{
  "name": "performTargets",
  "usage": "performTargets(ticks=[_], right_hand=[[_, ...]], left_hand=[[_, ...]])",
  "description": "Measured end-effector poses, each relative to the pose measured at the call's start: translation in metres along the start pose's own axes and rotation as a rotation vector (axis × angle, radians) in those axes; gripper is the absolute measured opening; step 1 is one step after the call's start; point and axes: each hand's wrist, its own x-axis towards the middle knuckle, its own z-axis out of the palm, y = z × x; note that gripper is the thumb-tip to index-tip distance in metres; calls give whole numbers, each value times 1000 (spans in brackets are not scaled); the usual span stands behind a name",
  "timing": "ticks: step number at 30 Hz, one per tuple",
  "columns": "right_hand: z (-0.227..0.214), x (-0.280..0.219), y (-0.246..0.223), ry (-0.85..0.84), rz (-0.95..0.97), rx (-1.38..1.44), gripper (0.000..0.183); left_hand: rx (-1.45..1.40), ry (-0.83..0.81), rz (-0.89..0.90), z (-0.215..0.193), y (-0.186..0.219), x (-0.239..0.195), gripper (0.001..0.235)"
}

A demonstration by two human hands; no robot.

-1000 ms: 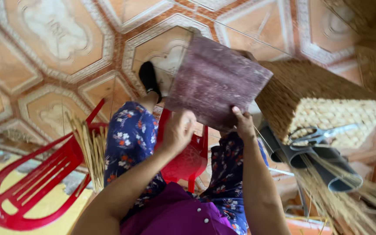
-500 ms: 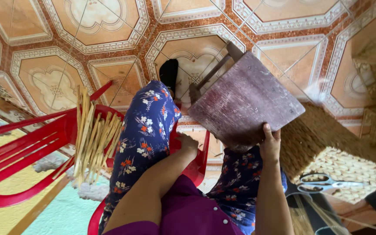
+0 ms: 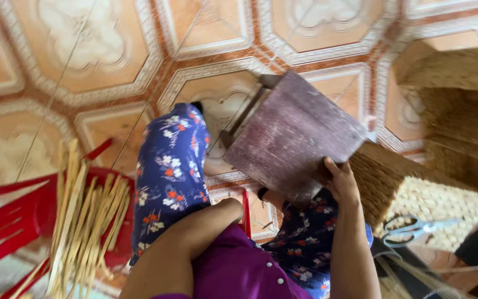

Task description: The person wipes the exterior and interior of a woven basket with a cloth, then uses scissors to trim loose strands. The person also moves a red stool and handles a metal frame with reed strips.

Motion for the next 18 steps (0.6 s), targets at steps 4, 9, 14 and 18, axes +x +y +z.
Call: performTargets(ticks=[4, 9, 14, 18], right_hand=[[7, 11, 4, -53, -88, 58, 46], [14, 8, 31, -13, -106, -48, 54], [22, 6, 74, 117, -243, -149, 63], [34, -9, 89, 622, -738, -674, 78]], left_hand=[[90, 41, 109, -1, 1, 2, 38], [220, 88, 217, -14, -9, -32, 39], [134, 358, 441, -50, -17, -120, 39], [-210, 733, 766, -96, -28, -209, 38]])
